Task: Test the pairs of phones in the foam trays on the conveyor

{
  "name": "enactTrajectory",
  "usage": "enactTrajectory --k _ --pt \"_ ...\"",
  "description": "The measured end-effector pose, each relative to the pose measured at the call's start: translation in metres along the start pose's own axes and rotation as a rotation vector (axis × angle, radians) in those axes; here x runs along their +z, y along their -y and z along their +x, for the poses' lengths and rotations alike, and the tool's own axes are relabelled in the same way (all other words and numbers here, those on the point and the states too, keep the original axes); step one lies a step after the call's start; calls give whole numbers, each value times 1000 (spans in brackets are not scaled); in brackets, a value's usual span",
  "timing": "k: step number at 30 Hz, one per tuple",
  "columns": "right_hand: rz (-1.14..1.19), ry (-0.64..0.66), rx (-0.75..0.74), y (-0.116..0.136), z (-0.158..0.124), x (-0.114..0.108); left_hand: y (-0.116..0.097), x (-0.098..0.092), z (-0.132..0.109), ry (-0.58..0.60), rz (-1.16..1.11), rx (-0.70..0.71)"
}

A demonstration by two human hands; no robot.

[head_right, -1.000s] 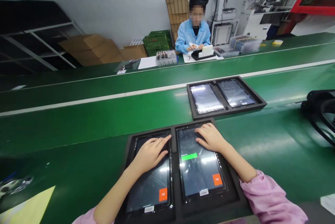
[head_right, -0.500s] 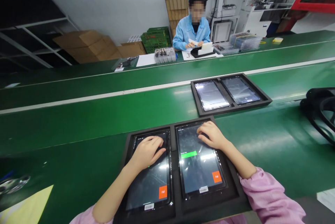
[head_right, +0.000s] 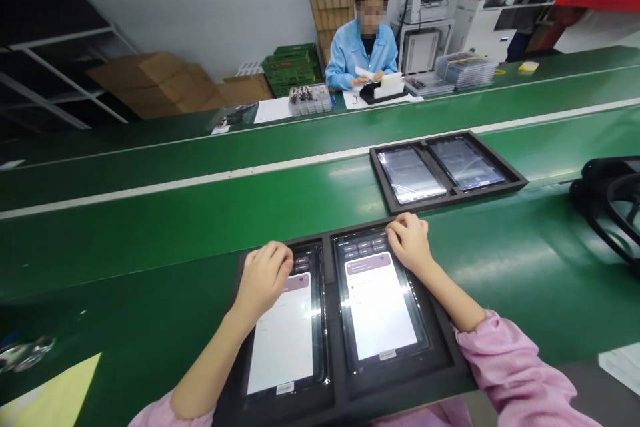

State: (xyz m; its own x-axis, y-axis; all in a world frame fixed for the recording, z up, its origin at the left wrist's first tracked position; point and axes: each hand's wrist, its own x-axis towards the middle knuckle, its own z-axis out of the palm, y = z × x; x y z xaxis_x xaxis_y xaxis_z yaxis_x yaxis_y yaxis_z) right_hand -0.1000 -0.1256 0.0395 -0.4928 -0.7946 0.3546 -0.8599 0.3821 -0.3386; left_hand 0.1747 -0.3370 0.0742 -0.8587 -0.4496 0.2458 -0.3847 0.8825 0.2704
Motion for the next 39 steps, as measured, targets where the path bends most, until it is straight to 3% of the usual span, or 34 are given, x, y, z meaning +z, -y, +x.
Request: enactTrajectory --k 4,7,9,13,17,24,30,32,39 --pt "-200 152 175 9 8 0 7 -6 18 157 -87 62" --pt "-229 252 148 20 17 -2 12 4 29 325 -7 128" --pt "-233 349 132 26 26 -6 13 12 32 361 50 173" --pt "-230 519 176 29 50 -20 14 17 32 317 75 213" --pt "-202 621 252 29 63 -31 15 9 35 325 30 228" --pt "-156 656 315 32 63 -35 30 3 39 308 -244 237" --pt "-87 679 312 33 65 -42 63 21 38 207 -177 335" --pt "-86 680 318 34 65 -44 72 26 39 226 -131 357" --pt "-25 702 327 34 67 -45 67 19 42 286 -44 368"
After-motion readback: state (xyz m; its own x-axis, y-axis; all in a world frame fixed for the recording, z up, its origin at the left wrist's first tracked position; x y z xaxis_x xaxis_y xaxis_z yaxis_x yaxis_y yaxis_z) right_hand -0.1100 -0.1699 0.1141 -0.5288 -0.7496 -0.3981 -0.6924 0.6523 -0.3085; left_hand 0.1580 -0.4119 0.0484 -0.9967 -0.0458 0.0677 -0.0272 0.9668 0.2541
